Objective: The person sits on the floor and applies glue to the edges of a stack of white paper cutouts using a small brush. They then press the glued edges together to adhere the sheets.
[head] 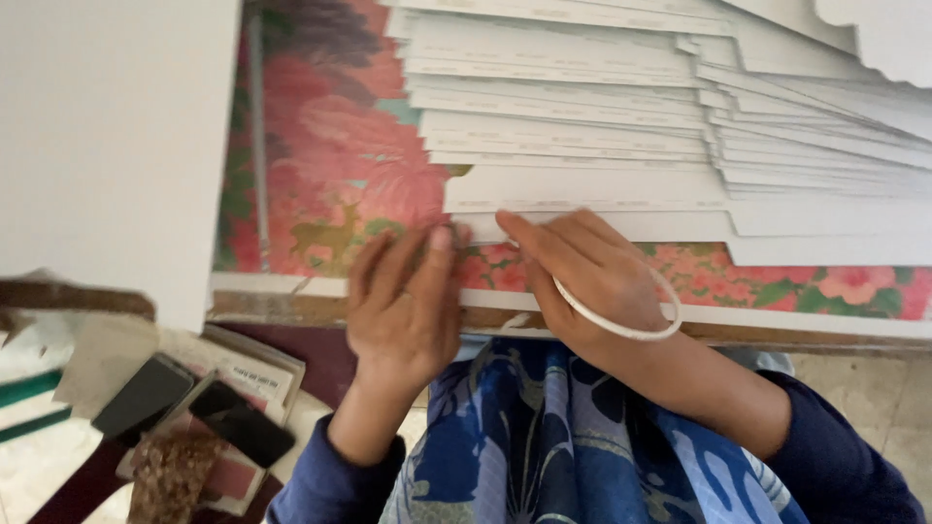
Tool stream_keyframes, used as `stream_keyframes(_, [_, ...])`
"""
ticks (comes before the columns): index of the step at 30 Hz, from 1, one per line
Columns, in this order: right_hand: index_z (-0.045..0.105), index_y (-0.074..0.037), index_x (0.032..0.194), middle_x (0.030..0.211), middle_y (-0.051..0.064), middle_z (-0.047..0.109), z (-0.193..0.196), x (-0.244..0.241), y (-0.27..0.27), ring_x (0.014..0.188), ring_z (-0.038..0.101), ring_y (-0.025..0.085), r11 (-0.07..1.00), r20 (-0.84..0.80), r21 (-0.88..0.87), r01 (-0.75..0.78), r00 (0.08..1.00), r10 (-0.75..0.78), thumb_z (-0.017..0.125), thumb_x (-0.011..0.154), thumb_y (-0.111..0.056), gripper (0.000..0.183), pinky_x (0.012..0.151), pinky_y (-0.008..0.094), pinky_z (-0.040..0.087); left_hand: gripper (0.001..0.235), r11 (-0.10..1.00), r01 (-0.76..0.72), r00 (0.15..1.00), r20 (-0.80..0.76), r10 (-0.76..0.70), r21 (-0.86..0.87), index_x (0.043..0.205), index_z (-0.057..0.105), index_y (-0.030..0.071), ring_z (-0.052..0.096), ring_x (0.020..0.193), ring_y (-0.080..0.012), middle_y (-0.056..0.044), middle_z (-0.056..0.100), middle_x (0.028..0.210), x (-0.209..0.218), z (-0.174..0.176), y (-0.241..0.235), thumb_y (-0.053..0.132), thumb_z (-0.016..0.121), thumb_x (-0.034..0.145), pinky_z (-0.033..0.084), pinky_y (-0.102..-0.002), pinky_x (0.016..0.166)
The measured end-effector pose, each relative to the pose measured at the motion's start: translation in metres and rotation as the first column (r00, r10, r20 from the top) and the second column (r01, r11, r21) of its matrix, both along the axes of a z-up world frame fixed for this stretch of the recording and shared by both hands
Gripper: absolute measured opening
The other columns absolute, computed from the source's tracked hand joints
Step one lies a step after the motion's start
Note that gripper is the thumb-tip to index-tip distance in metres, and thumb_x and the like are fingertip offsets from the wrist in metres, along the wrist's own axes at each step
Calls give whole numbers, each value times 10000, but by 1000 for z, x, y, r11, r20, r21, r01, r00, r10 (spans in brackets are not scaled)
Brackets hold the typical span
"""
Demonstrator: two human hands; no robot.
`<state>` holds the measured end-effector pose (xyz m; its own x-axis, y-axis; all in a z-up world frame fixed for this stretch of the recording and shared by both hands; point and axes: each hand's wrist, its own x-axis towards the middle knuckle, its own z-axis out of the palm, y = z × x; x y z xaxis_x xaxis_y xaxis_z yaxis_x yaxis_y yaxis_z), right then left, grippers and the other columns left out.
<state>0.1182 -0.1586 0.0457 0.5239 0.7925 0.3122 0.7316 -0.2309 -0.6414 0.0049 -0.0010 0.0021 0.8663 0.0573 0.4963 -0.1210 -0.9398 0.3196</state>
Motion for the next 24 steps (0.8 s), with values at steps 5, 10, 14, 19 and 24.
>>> stream_keyframes(5, [637, 91, 1139, 1089, 222, 640, -1, 3, -85, 963, 606, 351, 949, 97, -91, 302, 951, -293, 562, 950, 26, 213, 882, 440, 473, 286, 999, -24, 999, 24, 24, 21, 1222, 525, -43, 658, 1000, -286, -108, 686, 1076, 5, 2, -3, 78, 490, 965, 464, -453, 967])
stream_keyframes(10, [690, 122, 1094, 965, 227, 657, -17, 13, -119, 843, 575, 337, 864, 240, -63, 500, 848, -473, 693, 989, 118, 105, 805, 413, 476, 260, 998, -34, 999, 36, 32, 55, 1177, 571, -56, 662, 981, -295, -135, 687, 1051, 7, 5, -8, 71, 496, 964, 481, -448, 936])
stream_keyframes(14, [690, 87, 994, 919, 195, 658, -19, 18, -116, 772, 589, 312, 883, 310, -46, 467, 847, -432, 725, 914, 137, 101, 763, 417, 470, 307, 999, -41, 989, -140, 38, -19, 1235, 542, -9, 582, 1088, -270, -84, 658, 1164, 9, 2, -24, 53, 465, 945, 379, -442, 1009])
stream_keyframes(19, [678, 29, 956, 885, 137, 614, -20, 22, -116, 781, 553, 294, 884, 277, -27, 466, 853, -441, 697, 925, 92, 73, 771, 386, 446, 490, 985, 170, 944, -292, -156, 26, 1368, 470, 92, 495, 1264, -208, -51, 555, 1334, 46, 4, -87, 129, 477, 879, 273, -442, 1085])
stream_keyframes(24, [704, -24, 1025, 936, 103, 639, -14, 28, -128, 819, 558, 276, 923, 199, -39, 382, 908, -368, 686, 933, -4, 95, 789, 372, 475, 424, 779, 548, 829, 71, -555, -305, 1420, 312, -19, 612, 1035, -406, -259, 610, 1160, 73, 27, -125, -27, 448, 1019, 484, -470, 901])
